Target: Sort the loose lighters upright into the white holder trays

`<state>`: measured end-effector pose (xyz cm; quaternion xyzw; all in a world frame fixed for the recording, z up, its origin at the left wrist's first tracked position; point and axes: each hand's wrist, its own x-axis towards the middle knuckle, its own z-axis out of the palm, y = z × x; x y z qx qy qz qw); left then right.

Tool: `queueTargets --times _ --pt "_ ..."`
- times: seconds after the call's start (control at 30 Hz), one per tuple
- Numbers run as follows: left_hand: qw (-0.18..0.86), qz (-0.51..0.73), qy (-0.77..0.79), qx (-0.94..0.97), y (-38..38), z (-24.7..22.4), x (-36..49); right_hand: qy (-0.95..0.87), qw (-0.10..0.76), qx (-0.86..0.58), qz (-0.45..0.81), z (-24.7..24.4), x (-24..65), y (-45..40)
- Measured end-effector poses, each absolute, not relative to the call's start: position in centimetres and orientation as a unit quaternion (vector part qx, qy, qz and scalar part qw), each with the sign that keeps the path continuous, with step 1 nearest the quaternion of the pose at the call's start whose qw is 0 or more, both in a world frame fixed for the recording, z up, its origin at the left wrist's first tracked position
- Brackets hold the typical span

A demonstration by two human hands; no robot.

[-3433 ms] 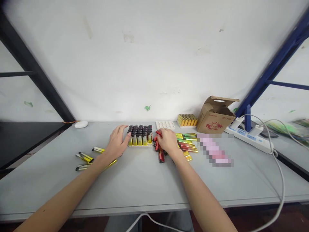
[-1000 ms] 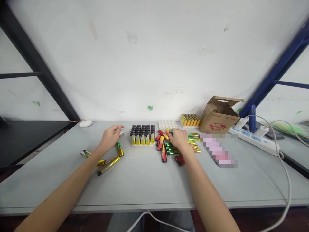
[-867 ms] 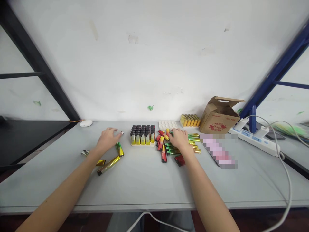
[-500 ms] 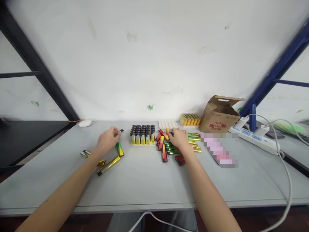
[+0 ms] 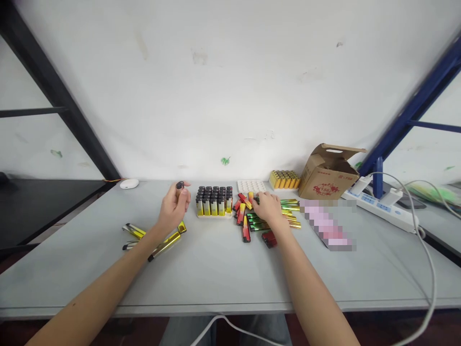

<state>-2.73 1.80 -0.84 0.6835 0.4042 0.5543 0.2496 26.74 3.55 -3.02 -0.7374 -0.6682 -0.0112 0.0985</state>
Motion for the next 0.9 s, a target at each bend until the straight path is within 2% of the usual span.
queueTargets --times 0.27,0.5,0.67,0.9 --pt "0.396 0.542 0.346 0.655 1.8 -1.4 -2.4 -0.667 0.095 -0.739 -0.006 -3.3 26.9 3.8" --pt "0.582 0.532 0.350 0.505 2.3 0.8 -2.5 -0.673 0.088 -0.734 -0.018 -3.3 27.1 3.7" --pt "0.613 0.534 0.381 0.440 2.5 1.7 -2.9 -0.673 0.076 -0.735 -0.015 -3.3 27.1 3.8" --pt "0.623 0.511 0.394 0.442 2.7 1.1 -2.7 -0.668 0.087 -0.739 -0.007 -3.2 26.9 3.7"
